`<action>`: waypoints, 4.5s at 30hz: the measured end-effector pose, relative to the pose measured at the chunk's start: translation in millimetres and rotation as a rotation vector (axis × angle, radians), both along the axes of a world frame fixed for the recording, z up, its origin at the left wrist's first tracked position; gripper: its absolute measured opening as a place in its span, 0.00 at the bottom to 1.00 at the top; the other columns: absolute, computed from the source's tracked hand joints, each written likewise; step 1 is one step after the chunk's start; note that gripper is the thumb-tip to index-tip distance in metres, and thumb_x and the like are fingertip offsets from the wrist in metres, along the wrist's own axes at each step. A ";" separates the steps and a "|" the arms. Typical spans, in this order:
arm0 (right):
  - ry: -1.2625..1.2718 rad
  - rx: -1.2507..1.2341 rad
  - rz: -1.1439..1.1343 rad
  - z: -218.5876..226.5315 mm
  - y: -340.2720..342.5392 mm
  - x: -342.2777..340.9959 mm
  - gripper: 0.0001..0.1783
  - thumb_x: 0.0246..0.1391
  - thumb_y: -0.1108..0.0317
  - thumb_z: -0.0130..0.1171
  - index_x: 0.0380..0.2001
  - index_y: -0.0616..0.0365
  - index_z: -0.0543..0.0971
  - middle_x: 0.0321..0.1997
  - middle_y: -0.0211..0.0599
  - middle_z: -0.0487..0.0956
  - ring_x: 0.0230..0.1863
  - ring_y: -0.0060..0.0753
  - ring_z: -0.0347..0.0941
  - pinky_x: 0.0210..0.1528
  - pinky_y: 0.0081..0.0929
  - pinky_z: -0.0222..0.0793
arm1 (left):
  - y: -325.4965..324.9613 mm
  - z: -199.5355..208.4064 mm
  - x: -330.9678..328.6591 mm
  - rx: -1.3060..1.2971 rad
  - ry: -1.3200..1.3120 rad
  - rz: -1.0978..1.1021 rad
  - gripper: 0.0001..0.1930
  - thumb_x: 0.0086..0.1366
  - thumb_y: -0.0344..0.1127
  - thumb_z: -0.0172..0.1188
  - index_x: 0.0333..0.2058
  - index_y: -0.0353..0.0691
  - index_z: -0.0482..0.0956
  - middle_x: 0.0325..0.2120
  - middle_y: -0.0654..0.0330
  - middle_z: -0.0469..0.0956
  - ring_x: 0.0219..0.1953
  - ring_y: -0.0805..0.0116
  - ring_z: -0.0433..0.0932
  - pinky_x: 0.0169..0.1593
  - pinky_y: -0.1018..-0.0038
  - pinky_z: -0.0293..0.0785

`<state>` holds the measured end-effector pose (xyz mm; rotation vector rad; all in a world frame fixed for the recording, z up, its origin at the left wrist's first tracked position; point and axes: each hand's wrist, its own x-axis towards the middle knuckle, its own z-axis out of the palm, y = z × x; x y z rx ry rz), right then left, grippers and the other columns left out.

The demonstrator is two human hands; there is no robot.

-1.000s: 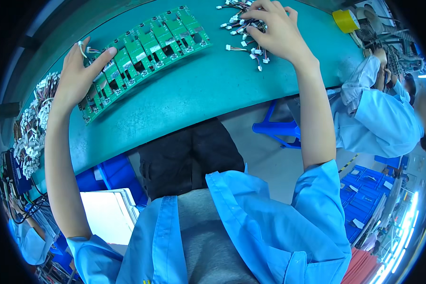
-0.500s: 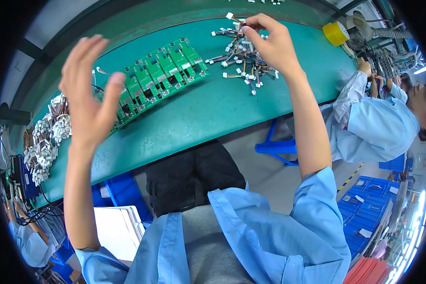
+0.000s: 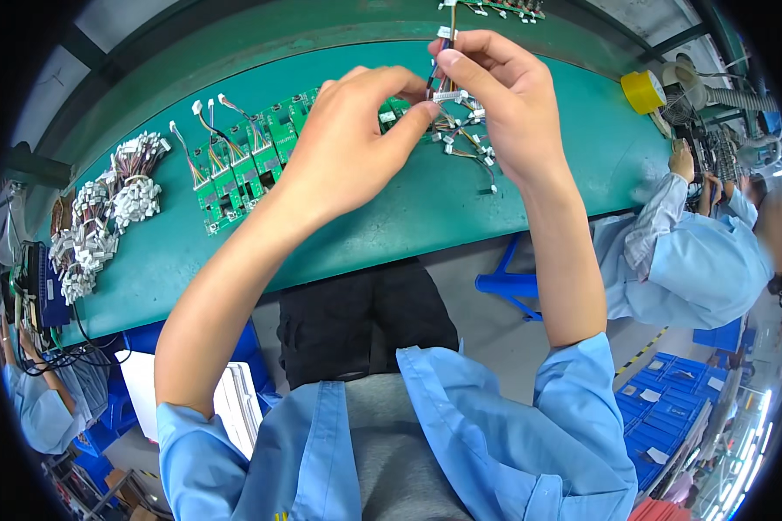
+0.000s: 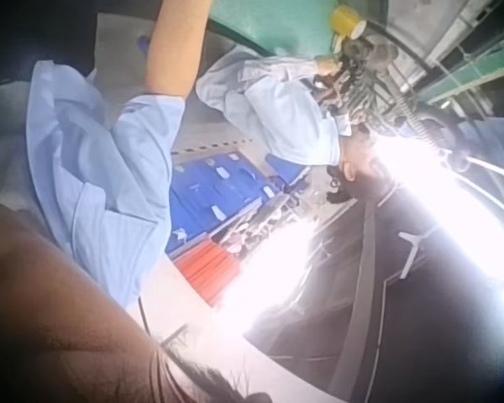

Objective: Connecting wire harnesses to printed circuit boards at a manual assembly station.

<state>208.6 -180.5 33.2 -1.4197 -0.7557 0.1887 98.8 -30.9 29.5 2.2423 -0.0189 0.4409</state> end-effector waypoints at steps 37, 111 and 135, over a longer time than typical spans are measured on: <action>-0.474 -0.407 0.270 -26.8 35.3 -7.7 0.07 0.55 0.73 0.57 0.33 0.65 0.82 0.30 0.37 0.80 0.27 0.32 0.69 0.36 0.27 0.67 | 100.7 -32.7 -31.8 -0.127 0.088 0.143 0.04 0.59 0.26 0.66 0.32 0.32 0.85 0.29 0.56 0.82 0.31 0.68 0.75 0.38 0.76 0.72; -0.562 -0.680 0.427 -21.0 88.6 -6.2 0.06 0.44 0.77 0.56 0.17 0.67 0.76 0.16 0.43 0.74 0.18 0.38 0.62 0.24 0.33 0.63 | 96.3 -32.3 -40.0 -0.042 0.155 0.225 0.03 0.55 0.21 0.64 0.29 0.33 0.81 0.25 0.59 0.78 0.31 0.68 0.71 0.38 0.76 0.68; -0.438 -0.966 0.248 -10.9 88.7 -31.9 0.04 0.48 0.72 0.56 0.21 0.59 0.75 0.22 0.35 0.76 0.24 0.38 0.62 0.40 0.28 0.60 | 103.2 -31.7 -41.7 -0.048 0.191 0.176 0.03 0.56 0.22 0.61 0.27 0.34 0.76 0.27 0.58 0.75 0.36 0.63 0.69 0.44 0.71 0.67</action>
